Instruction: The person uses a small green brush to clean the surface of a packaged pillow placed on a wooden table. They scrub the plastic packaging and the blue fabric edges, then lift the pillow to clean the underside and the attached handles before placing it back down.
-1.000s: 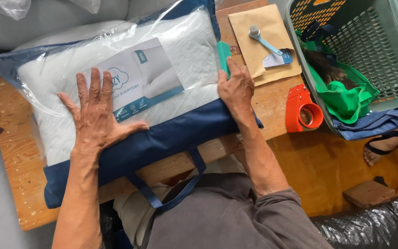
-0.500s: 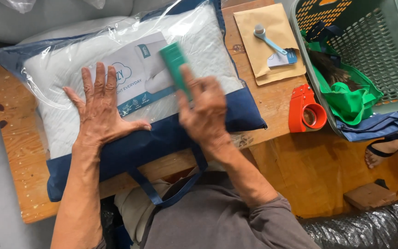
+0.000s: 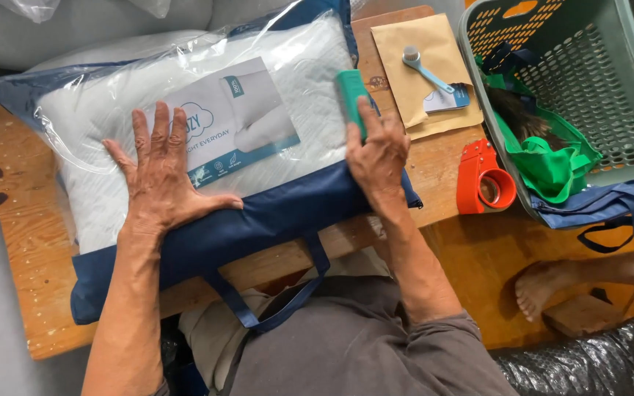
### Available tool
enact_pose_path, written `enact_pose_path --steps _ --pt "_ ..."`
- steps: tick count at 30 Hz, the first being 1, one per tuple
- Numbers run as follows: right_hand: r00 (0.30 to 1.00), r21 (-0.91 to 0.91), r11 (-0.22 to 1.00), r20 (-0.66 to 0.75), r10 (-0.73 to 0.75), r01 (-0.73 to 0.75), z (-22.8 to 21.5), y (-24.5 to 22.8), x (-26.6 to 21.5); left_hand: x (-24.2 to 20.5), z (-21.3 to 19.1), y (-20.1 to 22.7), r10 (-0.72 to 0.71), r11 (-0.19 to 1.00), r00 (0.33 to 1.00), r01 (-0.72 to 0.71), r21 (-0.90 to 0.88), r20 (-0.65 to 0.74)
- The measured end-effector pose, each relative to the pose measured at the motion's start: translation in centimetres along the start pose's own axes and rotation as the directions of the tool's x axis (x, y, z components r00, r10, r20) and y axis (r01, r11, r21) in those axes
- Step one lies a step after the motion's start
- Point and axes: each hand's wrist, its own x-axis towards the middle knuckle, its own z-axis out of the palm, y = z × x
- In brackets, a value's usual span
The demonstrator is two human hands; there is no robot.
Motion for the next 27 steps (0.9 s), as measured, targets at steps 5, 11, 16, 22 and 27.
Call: enact_pose_path --steps 5,11,16,22,27 --pt "0.867 0.266 0.872 0.412 0.282 -0.41 -0.3 4.8 1.8 -0.1 -0.1 0.5 -0.012 1.0 1.0 0.012 0.02 0.021" --pt "0.96 0.222 0.937 0.139 0.243 -0.269 -1.9 4.2 0.6 -0.4 -2.1 1.5 -0.03 0.998 0.999 0.029 0.063 0.023" --pt "0.998 0.356 0.934 -0.055 0.044 -0.022 -6.7 -6.8 -4.3 -1.7 -3.6 2.8 0.011 0.998 1.0 -0.011 0.065 -0.002" --pt "0.828 0.139 0.816 -0.118 -0.548 0.561 -2.3 -15.9 -11.3 -2.5 -2.1 1.2 0.027 1.0 0.999 -0.027 0.005 -0.042" --pt "0.902 0.022 0.902 -0.037 -0.431 0.432 -2.6 -11.6 -9.0 -2.6 -0.8 0.6 -0.006 0.994 1.0 0.004 0.111 0.016"
